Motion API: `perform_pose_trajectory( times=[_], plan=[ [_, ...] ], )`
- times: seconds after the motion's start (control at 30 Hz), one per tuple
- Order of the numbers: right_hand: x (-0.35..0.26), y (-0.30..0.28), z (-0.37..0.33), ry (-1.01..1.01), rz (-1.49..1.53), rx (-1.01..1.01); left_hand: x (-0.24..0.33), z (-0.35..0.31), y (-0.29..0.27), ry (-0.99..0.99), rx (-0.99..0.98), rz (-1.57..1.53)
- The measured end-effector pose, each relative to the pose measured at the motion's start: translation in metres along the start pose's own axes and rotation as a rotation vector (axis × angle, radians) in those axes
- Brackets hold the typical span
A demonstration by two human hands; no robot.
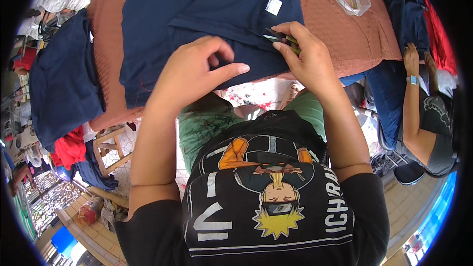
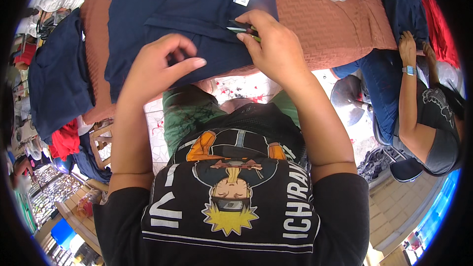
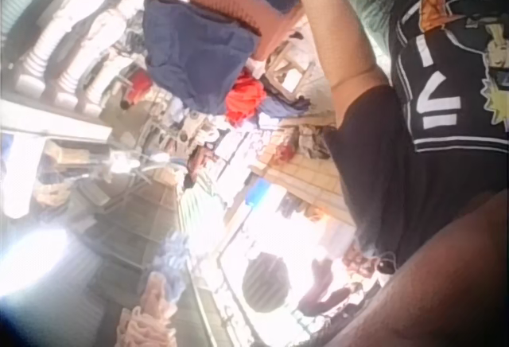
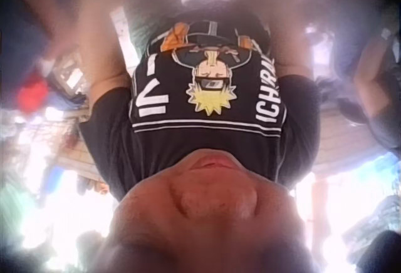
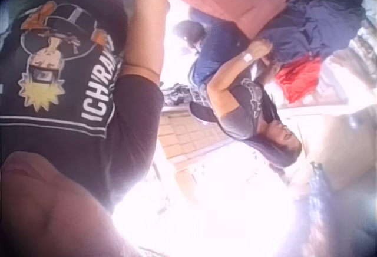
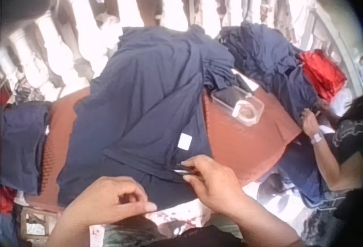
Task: The person trims loose threads and inspects labels on dark blue t-shirts using small shears at a workspace.
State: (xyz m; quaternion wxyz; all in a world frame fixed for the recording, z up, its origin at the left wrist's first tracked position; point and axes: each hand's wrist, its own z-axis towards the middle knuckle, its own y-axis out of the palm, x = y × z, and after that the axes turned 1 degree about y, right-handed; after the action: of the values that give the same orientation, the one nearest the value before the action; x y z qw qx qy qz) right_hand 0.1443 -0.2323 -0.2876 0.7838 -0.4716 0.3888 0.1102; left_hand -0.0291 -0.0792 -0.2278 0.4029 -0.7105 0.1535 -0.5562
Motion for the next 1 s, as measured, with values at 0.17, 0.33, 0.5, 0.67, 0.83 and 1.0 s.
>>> perform_pose_trajectory(
  times=[0.17, 0.33, 0.5, 0.67, 0.83, 1.0],
  plan=[
    [0.007, 0.005, -0.007, -0.015, -0.098, -0.050, -0.023, -0.005, 0.039, 0.121, 0.271, 0.115],
    [0.021, 0.003, -0.012, -0.022, -0.077, -0.034, -0.006, -0.049, -0.018, 0.090, -0.653, 0.084],
    [0.024, 0.003, -0.011, -0.063, -0.064, -0.020, -0.012, -0.050, -0.003, 0.177, 0.002, 0.319],
    [0.024, 0.005, -0.012, -0.045, -0.042, -0.016, -0.032, -0.056, 0.024, 0.039, 0.095, 0.334],
    [0.028, 0.006, -0.012, -0.068, -0.034, 0.007, 0.005, -0.079, -0.015, -0.085, -0.475, 0.206],
    [0.022, 0.004, -0.012, -0.114, -0.048, 0.030, -0.010, -0.058, 0.015, 0.072, -0.053, 0.283]
  ],
)
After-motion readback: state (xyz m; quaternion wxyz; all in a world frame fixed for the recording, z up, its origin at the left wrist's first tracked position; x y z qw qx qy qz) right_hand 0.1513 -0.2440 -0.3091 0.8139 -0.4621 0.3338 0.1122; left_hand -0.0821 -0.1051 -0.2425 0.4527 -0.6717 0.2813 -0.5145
